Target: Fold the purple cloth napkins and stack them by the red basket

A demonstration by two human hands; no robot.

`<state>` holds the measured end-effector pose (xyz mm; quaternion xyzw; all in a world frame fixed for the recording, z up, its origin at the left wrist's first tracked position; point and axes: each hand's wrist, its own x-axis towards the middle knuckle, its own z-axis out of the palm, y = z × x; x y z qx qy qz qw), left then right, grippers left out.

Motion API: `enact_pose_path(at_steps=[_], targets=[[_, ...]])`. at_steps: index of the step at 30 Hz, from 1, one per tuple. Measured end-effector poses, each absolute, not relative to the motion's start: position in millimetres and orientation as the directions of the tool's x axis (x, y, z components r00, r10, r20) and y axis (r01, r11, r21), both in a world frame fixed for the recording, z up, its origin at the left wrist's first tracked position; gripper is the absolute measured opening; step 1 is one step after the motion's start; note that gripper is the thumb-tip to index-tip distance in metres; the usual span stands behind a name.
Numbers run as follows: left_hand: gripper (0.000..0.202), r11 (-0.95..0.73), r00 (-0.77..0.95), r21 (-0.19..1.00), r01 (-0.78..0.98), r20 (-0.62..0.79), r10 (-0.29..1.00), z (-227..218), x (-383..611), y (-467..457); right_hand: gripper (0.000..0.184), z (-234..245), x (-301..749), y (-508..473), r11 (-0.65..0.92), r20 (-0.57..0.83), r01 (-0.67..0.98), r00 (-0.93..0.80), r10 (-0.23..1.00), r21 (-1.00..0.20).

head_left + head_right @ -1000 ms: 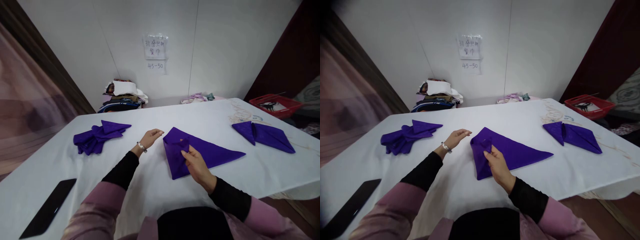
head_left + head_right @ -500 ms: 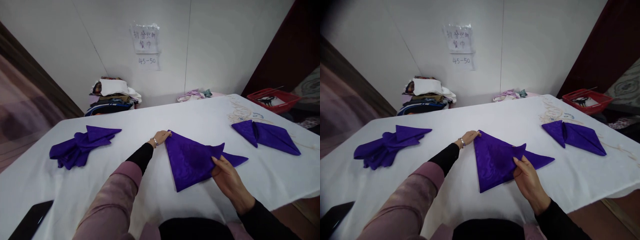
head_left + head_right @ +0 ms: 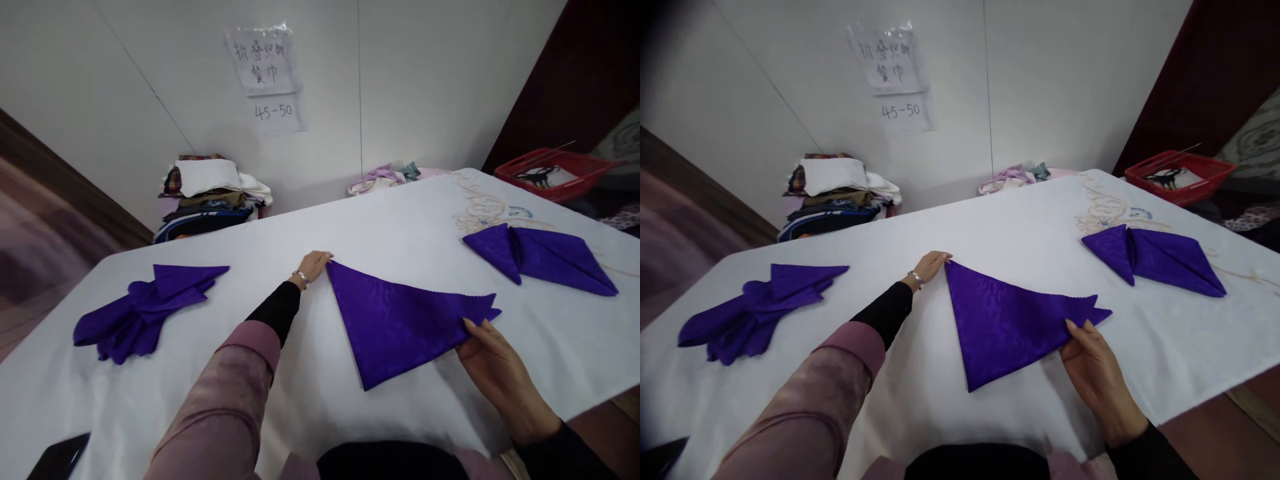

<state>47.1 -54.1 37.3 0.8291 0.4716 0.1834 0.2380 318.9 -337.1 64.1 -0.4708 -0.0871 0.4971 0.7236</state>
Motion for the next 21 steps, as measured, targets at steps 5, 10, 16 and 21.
enact_pose_path(at_steps=[5,10,16,21], targets=[[0.040,-0.437,0.497,0.575,0.691,0.061,0.865,34,51,-45,0.013,61,327,-336,0.089,-0.360,-0.660,0.513,0.780,-0.746],[0.035,-0.432,0.501,0.590,0.682,0.052,0.864,26,50,-38,0.018,58,333,-336,0.082,-0.335,-0.618,0.527,0.781,-0.781],[0.040,-0.428,0.487,0.590,0.684,0.067,0.871,25,51,-40,0.018,54,336,-336,0.083,-0.341,-0.610,0.546,0.766,-0.788],[0.034,-0.430,0.474,0.575,0.696,0.082,0.877,27,55,-44,0.026,53,337,-336,0.080,-0.354,-0.618,0.546,0.759,-0.782]])
